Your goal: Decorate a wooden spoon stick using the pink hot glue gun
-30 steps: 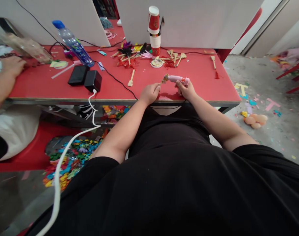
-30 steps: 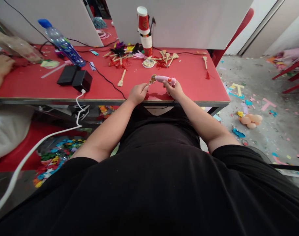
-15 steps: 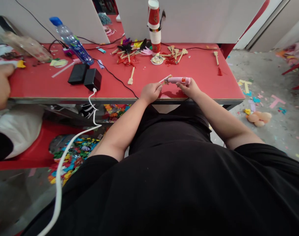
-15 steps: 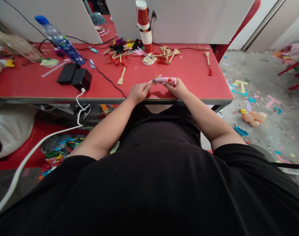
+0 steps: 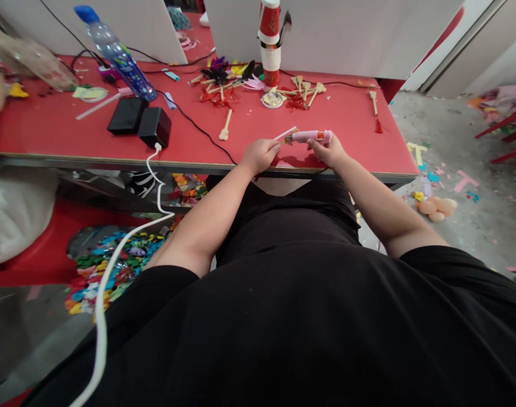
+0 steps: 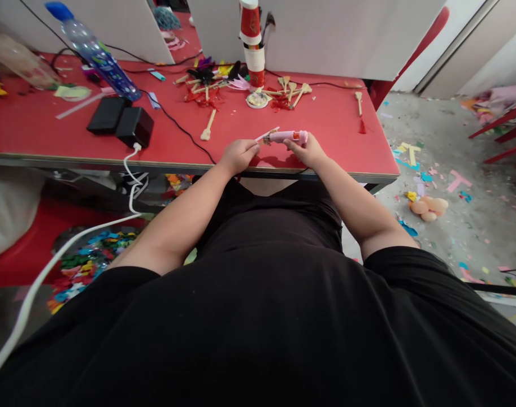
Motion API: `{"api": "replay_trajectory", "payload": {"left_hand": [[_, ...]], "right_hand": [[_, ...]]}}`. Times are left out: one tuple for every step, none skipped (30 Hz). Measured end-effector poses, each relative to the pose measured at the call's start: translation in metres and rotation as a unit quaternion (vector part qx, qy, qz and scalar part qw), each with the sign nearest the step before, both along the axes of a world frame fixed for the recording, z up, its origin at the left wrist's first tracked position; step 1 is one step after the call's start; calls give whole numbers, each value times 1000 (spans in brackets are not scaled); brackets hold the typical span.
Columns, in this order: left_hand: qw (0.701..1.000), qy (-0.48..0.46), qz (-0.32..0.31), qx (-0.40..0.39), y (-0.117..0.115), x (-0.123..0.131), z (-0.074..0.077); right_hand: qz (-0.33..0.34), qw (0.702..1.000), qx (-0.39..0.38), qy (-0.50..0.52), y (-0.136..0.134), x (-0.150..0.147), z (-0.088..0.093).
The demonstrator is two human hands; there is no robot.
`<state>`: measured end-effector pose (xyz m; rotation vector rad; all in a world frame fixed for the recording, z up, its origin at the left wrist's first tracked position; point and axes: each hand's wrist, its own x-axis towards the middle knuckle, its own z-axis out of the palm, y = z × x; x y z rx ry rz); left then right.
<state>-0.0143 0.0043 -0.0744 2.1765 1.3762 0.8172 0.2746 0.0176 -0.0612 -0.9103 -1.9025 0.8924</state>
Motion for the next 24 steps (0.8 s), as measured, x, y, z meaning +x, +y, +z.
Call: {"api": "replay_trajectory", "payload": {"left_hand": [[1000,-2,-2,1,-1,0,0],[1000,-3,-4,1,-1,0,1],[1000,-3,-5,2,-2,0,1],[1000,-2,-4,3,-2,1,1],[1000,0,-3,5,-2,1,2],[1000,5,-2,8,-2,1,1],[1000,10,-2,10,-2,2,1],[1000,14,-1,13,-2,2,1],[1000,17,1,15,-2,2,0],[1000,18,4,17,-2,2,0],[1000,17,7,18,-2,2,0],[1000,14,9,18,-3,2,-1],[1000,10,10,17,-3,2,-1],[1000,6,11,15,-3,2,0],[1000,2,10,14,-3,2,0],[1000,-1,9,13,-4,1,0],[1000,-3,8,13,-4,1,0],[1000,-5,7,14,-4,1,0],[1000,-6,7,17,-4,1,0],[1000,-6,7,20,-3,0,0],[1000,-7,6,23,-3,0,-1],[1000,-8,6,25,-2,0,-1],[1000,-8,7,26,-2,0,-1],[1000,-9,7,26,-1,0,-1]], "right_hand": [[3,1000,-9,1,2,1,0],[4,1000,-18,3,4,2,-1],[2,1000,-26,6,6,3,-3],[-1,999,-30,9,7,4,-4],[-1,999,-34,12,7,5,-6],[1,999,-36,15,7,6,-8],[3,999,-39,20,7,7,-11],[5,999,-42,25,7,8,-13],[8,998,-45,30,7,9,-15],[8,998,-49,36,7,10,-17],[8,998,-52,43,7,11,-19],[8,997,-53,49,7,12,-21],[10,997,-54,55,8,13,-23],[12,997,-54,58,9,14,-25],[12,997,-55,60,9,15,-26],[10,997,-56,60,10,15,-27],[8,997,-56,59,11,15,-27],[6,997,-58,58,11,16,-28],[6,997,-59,57,12,16,-28],[9,997,-59,58,13,16,-28],[15,996,-60,59,13,16,-28],[22,996,-60,62,13,16,-28],[28,996,-59,66,13,16,-28],[31,995,-59,71,13,16,-28]]}}
